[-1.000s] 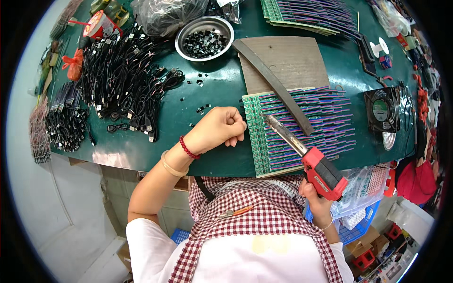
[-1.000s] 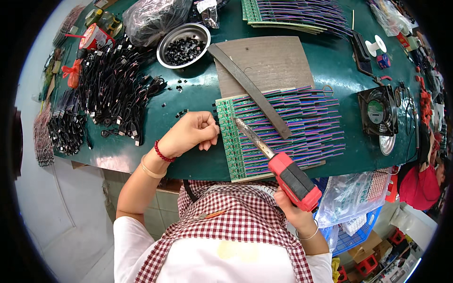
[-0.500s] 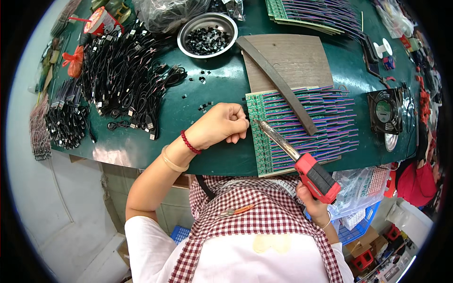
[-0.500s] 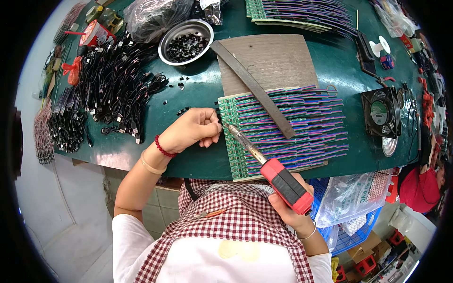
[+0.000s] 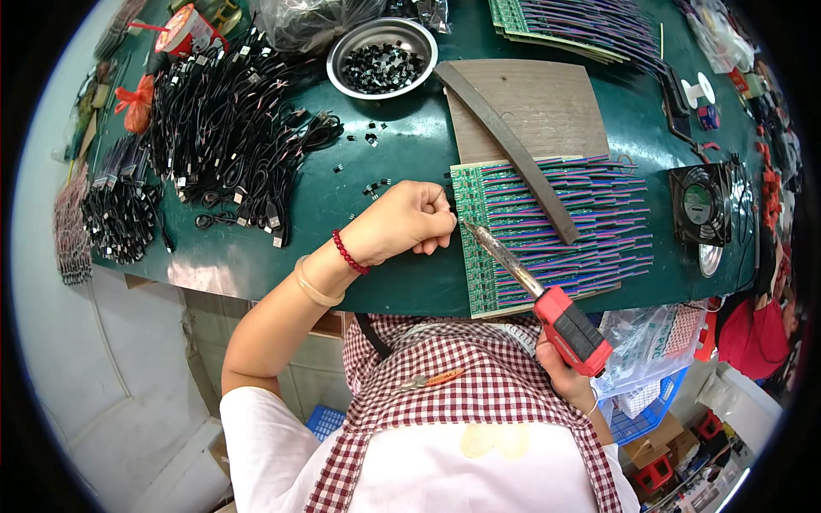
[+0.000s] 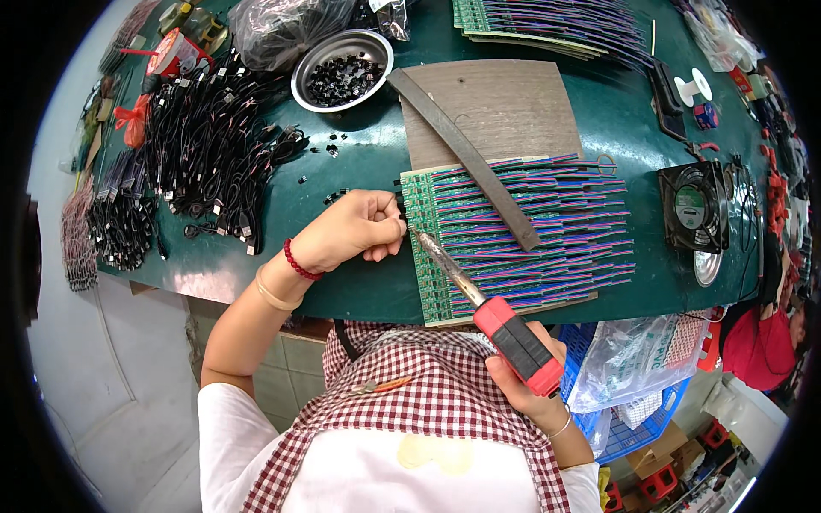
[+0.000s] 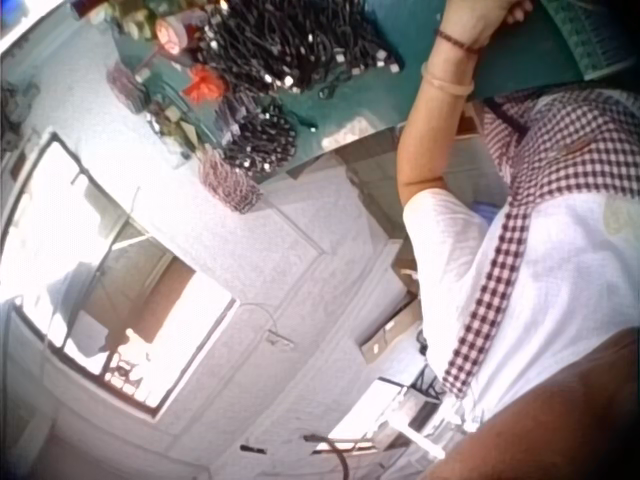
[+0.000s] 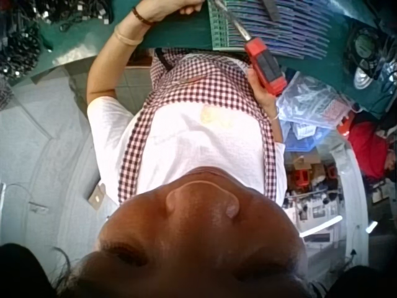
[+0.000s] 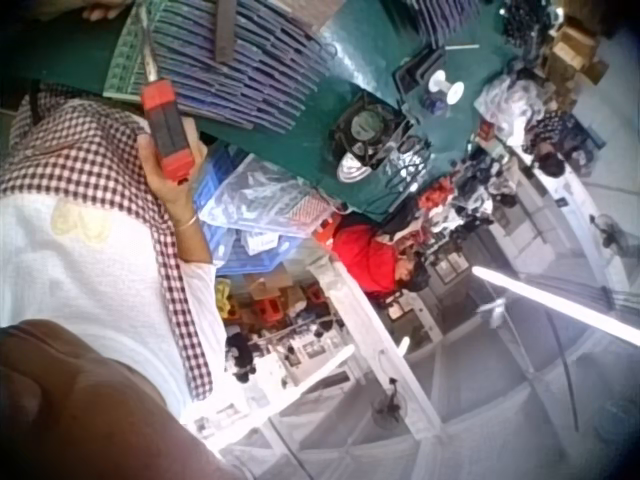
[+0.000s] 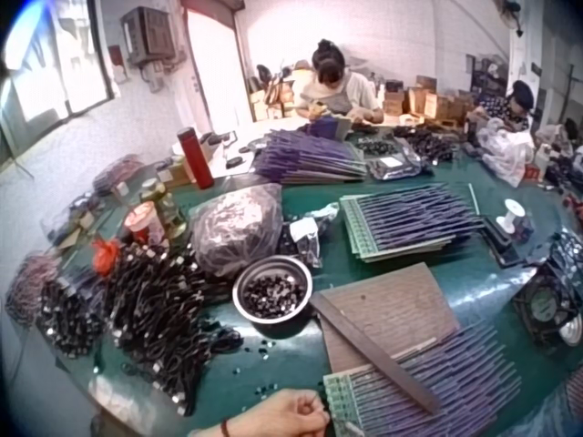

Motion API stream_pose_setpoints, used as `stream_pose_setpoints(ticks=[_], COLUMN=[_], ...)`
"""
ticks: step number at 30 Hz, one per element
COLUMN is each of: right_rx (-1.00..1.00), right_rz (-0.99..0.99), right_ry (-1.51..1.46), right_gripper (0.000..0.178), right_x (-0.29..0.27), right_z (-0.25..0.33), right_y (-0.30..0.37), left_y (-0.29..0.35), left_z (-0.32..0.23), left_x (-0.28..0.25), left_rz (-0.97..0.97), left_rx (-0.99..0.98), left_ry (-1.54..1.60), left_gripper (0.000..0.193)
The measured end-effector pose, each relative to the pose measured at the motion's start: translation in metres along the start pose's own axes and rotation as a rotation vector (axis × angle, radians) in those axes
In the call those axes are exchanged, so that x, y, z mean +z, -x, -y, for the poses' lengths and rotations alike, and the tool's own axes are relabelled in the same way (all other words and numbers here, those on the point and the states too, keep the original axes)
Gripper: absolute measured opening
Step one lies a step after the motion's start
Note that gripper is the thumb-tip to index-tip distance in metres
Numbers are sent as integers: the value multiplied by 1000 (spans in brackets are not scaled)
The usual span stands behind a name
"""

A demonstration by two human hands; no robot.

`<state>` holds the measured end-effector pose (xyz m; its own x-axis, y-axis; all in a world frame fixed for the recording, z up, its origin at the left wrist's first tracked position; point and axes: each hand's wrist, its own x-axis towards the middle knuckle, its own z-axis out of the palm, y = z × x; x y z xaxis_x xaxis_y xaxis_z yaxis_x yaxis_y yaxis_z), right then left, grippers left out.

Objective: The person attaches USB cables to circuit board strips by placing the wires by hand and soldering them with a soldering iron.

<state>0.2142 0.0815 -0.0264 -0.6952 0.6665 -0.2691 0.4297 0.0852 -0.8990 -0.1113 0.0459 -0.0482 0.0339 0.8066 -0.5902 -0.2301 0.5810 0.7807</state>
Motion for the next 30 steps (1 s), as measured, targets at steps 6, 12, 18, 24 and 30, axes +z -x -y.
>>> stream_pose_setpoints(ticks=[6,12,18,24,30], right_rx=[32,28,81,51,65], right_rz=[-131,-138,-73,-49,-113], right_ry=[-111,-116,-73,-38,-58], right_gripper=[25,25,28,25,26], right_x=[-2,2,4,3,2], right_z=[-12,-1,9,8,-3], right_y=[11,4,-5,-3,6], left_y=[1,1,1,1,3], left_z=[1,1,2,3,3], left_x=[1,2,2,3,3], left_rz=[-12,-28,-28,-40,-41], left_rx=[6,0,0,14,22], left_ry=[-5,-7,-1,-19,7], left_gripper=[14,14,13,13,13])
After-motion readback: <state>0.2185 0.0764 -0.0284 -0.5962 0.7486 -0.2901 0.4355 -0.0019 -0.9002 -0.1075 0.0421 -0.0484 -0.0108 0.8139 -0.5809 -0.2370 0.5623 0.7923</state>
